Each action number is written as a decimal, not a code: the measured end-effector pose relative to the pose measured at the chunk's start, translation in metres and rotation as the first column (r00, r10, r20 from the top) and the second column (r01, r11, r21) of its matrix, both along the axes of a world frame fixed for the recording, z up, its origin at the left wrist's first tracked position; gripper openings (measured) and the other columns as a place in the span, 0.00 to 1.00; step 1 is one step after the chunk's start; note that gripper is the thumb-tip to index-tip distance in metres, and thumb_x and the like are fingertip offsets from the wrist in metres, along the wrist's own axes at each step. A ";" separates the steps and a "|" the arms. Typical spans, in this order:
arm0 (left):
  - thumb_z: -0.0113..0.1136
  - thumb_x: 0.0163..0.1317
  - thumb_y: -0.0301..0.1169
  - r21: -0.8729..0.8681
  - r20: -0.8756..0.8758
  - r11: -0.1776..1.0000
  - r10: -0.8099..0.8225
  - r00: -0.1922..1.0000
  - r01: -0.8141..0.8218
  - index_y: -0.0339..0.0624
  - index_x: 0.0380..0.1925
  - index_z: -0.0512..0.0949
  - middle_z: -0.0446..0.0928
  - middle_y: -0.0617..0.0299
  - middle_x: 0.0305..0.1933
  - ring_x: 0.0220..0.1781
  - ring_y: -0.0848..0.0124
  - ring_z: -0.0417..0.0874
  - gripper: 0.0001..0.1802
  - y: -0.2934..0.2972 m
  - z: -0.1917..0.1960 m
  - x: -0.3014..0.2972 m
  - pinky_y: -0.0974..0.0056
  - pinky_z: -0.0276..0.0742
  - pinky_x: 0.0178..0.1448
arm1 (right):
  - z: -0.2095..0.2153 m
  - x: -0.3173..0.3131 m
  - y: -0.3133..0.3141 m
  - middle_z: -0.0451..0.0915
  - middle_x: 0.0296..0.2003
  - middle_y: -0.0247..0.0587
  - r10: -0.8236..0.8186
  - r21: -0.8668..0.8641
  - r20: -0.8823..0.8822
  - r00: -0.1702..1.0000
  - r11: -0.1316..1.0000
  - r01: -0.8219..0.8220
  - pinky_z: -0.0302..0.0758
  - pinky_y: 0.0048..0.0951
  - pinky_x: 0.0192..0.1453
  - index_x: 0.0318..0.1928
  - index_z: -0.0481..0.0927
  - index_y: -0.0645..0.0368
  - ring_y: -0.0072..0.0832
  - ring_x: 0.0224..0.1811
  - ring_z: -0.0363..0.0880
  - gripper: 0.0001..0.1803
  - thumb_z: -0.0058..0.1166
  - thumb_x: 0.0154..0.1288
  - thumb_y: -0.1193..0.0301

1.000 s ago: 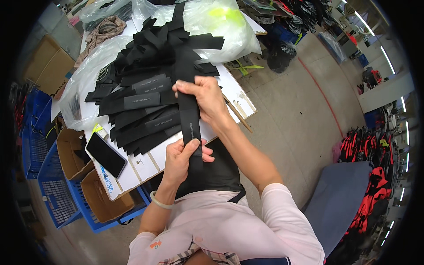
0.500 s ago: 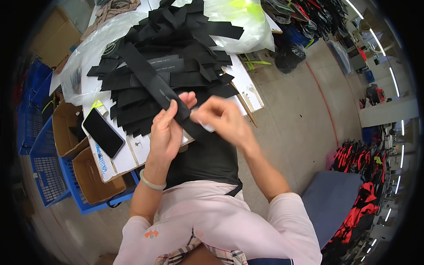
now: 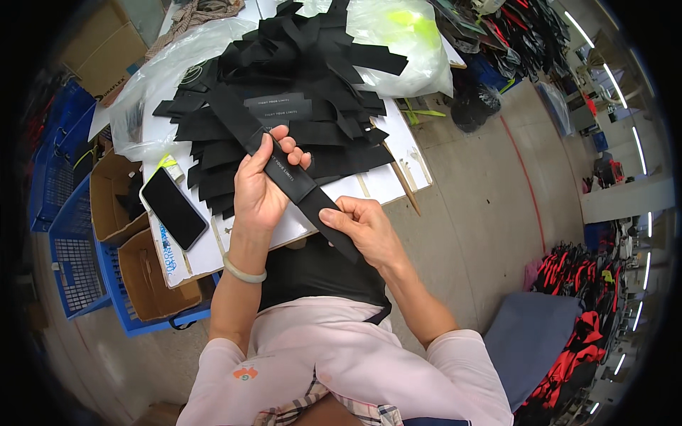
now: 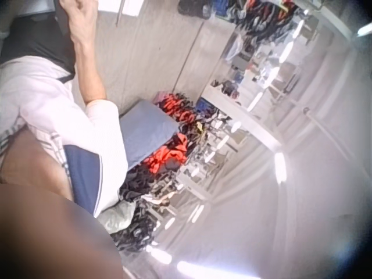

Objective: Inspecting and straightening black fabric straps at a factory workbench using a wooden stick.

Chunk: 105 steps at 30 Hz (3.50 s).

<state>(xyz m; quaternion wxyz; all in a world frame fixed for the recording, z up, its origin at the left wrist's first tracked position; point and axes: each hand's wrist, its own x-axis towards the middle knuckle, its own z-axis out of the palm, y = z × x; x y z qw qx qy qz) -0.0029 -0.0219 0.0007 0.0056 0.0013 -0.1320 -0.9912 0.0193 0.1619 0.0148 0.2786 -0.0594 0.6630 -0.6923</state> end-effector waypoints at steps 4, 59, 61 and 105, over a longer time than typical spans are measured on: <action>0.46 0.70 0.34 0.020 0.046 0.998 0.063 0.997 -0.064 0.31 0.44 0.72 0.76 0.54 0.35 0.35 0.64 0.78 0.15 -0.008 0.002 -0.002 0.52 0.77 0.53 | 0.005 -0.009 -0.001 0.71 0.18 0.25 0.069 0.027 -0.052 0.996 0.997 -0.068 0.60 0.16 0.22 0.23 0.75 0.61 0.10 0.19 0.64 0.14 0.58 0.63 0.67; 0.55 0.59 0.40 -0.711 -0.463 -0.666 0.200 0.864 -0.227 0.49 0.63 0.64 0.59 0.54 0.68 0.74 0.54 0.47 0.31 -0.041 -0.043 -0.029 0.40 0.38 0.73 | -0.020 -0.222 -0.338 0.81 0.31 0.54 0.290 0.430 -0.809 0.512 0.885 0.177 0.80 0.43 0.35 0.31 0.81 0.65 0.46 0.33 0.82 0.09 0.54 0.56 0.71; 0.58 0.57 0.40 -0.685 -0.444 -0.714 0.247 0.861 -0.148 0.49 0.62 0.64 0.54 0.53 0.70 0.74 0.49 0.44 0.32 -0.045 -0.046 -0.029 0.39 0.41 0.72 | 0.028 -0.198 -0.316 0.80 0.29 0.39 0.133 -0.012 -0.315 0.940 0.989 -0.144 0.77 0.28 0.29 0.32 0.80 0.62 0.27 0.25 0.78 0.09 0.56 0.60 0.69; 0.59 0.61 0.25 -0.570 0.091 0.817 -0.041 0.995 0.086 0.32 0.32 0.78 0.75 0.70 0.25 0.26 0.86 0.71 0.05 0.005 0.015 0.029 0.79 0.68 0.32 | 0.077 -0.076 -0.003 0.79 0.25 0.35 0.264 0.105 -0.250 0.932 0.964 -0.245 0.73 0.17 0.26 0.34 0.82 0.65 0.16 0.23 0.76 0.08 0.57 0.62 0.72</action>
